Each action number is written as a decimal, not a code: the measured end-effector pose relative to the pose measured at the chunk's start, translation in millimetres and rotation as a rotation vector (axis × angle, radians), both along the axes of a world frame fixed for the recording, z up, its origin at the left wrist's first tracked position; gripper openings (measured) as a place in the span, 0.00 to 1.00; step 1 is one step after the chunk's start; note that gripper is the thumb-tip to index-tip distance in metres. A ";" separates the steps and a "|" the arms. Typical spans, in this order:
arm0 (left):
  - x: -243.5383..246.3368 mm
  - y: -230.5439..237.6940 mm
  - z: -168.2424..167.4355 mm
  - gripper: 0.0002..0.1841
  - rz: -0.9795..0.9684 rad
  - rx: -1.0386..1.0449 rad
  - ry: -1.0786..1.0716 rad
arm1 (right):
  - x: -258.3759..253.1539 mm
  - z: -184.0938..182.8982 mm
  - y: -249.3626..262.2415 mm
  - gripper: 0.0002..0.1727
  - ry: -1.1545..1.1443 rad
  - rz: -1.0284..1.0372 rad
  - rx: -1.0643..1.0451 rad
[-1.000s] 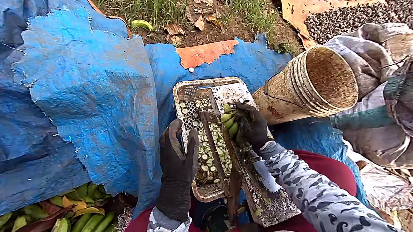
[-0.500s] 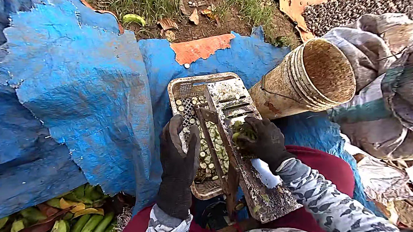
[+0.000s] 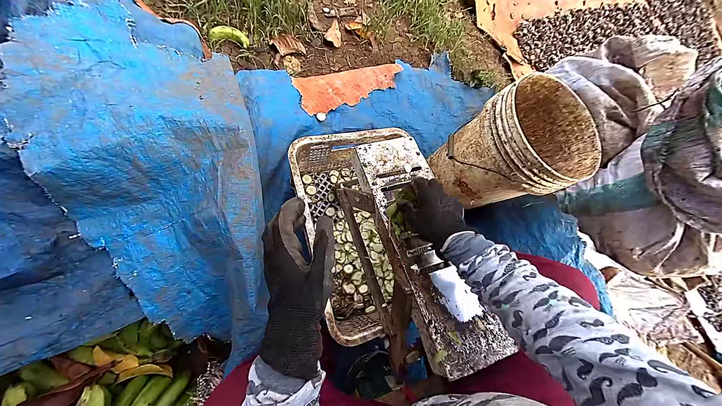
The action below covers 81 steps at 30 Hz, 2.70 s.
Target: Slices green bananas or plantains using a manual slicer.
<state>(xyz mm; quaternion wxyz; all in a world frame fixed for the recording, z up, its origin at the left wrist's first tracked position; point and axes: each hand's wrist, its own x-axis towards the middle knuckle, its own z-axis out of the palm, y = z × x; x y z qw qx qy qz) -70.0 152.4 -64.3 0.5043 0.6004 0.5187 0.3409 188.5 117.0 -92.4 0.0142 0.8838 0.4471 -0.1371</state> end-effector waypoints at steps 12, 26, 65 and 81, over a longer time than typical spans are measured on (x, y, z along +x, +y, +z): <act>3.4 -1.3 1.6 0.30 0.000 -0.008 0.008 | -12.4 31.4 -60.4 0.28 0.006 -0.043 -0.182; -0.3 -2.1 1.8 0.29 0.023 0.044 0.058 | -21.5 42.6 -65.6 0.27 0.051 0.007 -0.365; -2.6 -5.4 1.6 0.30 -0.017 0.045 0.059 | -16.9 -17.8 -70.1 0.20 0.028 0.319 0.319; 3.2 9.2 -5.8 0.28 0.036 0.035 0.030 | 99.9 15.6 8.5 0.24 0.078 0.666 -0.129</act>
